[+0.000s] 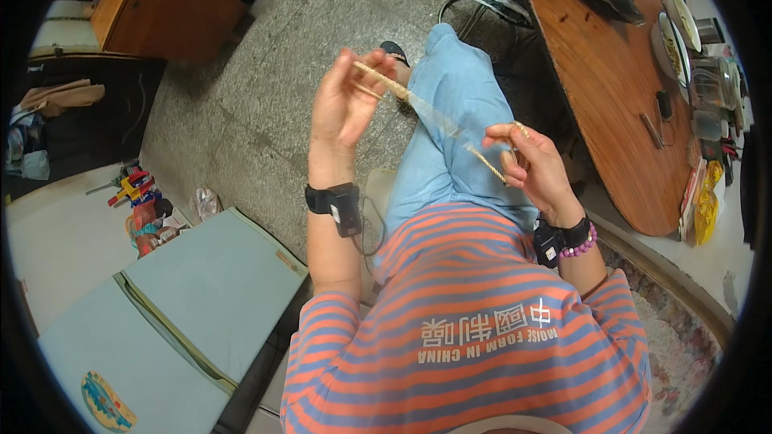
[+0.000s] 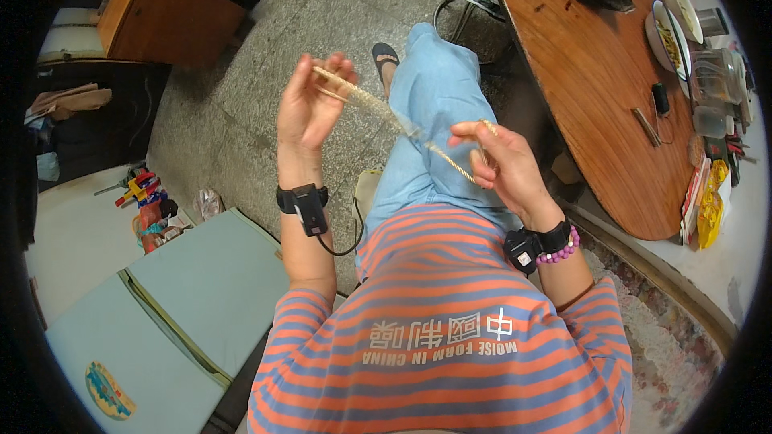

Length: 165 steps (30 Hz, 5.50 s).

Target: The person threads a long yellow cord through the hem of a black drawstring bag by hand, pushing the cord through the fabric channel.

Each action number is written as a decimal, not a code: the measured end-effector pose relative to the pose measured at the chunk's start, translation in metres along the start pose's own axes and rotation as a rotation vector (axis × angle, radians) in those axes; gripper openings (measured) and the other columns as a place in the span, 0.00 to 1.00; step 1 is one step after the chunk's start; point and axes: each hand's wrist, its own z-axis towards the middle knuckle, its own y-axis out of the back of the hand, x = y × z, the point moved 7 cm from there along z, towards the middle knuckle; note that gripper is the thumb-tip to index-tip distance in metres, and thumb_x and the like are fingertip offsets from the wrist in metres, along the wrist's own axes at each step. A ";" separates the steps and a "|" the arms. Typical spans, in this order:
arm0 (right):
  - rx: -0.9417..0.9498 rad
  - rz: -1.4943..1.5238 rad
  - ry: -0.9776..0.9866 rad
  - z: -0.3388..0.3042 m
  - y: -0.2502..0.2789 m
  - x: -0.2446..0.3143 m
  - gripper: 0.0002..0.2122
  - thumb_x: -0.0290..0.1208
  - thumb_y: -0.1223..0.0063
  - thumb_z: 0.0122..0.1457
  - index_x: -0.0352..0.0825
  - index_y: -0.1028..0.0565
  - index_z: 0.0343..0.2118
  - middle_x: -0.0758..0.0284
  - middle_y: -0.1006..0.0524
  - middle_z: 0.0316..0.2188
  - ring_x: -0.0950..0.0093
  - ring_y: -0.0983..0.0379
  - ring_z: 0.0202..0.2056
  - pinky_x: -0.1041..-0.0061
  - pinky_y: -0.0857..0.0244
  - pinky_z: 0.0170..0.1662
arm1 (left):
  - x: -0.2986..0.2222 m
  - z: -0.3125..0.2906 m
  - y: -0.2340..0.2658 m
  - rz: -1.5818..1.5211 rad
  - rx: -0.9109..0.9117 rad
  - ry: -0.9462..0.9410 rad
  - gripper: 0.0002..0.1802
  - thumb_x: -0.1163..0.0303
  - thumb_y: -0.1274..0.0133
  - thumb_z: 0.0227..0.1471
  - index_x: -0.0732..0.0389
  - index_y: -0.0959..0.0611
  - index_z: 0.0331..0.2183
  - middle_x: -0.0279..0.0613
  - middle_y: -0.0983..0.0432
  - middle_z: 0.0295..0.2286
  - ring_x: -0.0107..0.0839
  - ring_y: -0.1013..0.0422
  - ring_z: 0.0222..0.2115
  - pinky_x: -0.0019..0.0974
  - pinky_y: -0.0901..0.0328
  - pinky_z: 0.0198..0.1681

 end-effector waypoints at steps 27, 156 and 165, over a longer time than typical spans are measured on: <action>-0.019 0.207 0.634 -0.130 0.103 0.115 0.18 0.41 0.67 0.72 0.39 0.36 0.25 0.60 0.28 0.46 0.73 0.30 0.41 0.72 0.33 0.41 | -0.067 -0.007 0.144 -0.201 -0.091 0.000 0.16 0.68 0.57 0.63 0.61 0.25 0.23 0.49 0.24 0.39 0.38 0.29 0.39 0.48 0.36 0.53; 0.141 -0.315 0.682 -0.079 -0.011 0.091 0.10 0.33 0.37 0.55 0.31 0.25 0.28 0.62 0.29 0.40 0.81 0.36 0.34 0.83 0.42 0.36 | 0.002 -0.072 -0.144 1.547 0.176 -0.713 0.12 0.90 0.47 0.38 0.63 0.31 0.22 0.39 0.35 0.18 0.29 0.37 0.18 0.30 0.42 0.22; 0.169 -0.248 0.625 -0.064 -0.018 0.089 0.12 0.34 0.39 0.57 0.31 0.27 0.32 0.61 0.27 0.39 0.79 0.34 0.37 0.81 0.40 0.39 | 0.022 -0.065 -0.126 1.376 0.414 0.023 0.22 0.75 0.32 0.32 0.64 0.23 0.33 0.29 0.33 0.28 0.19 0.37 0.30 0.24 0.40 0.33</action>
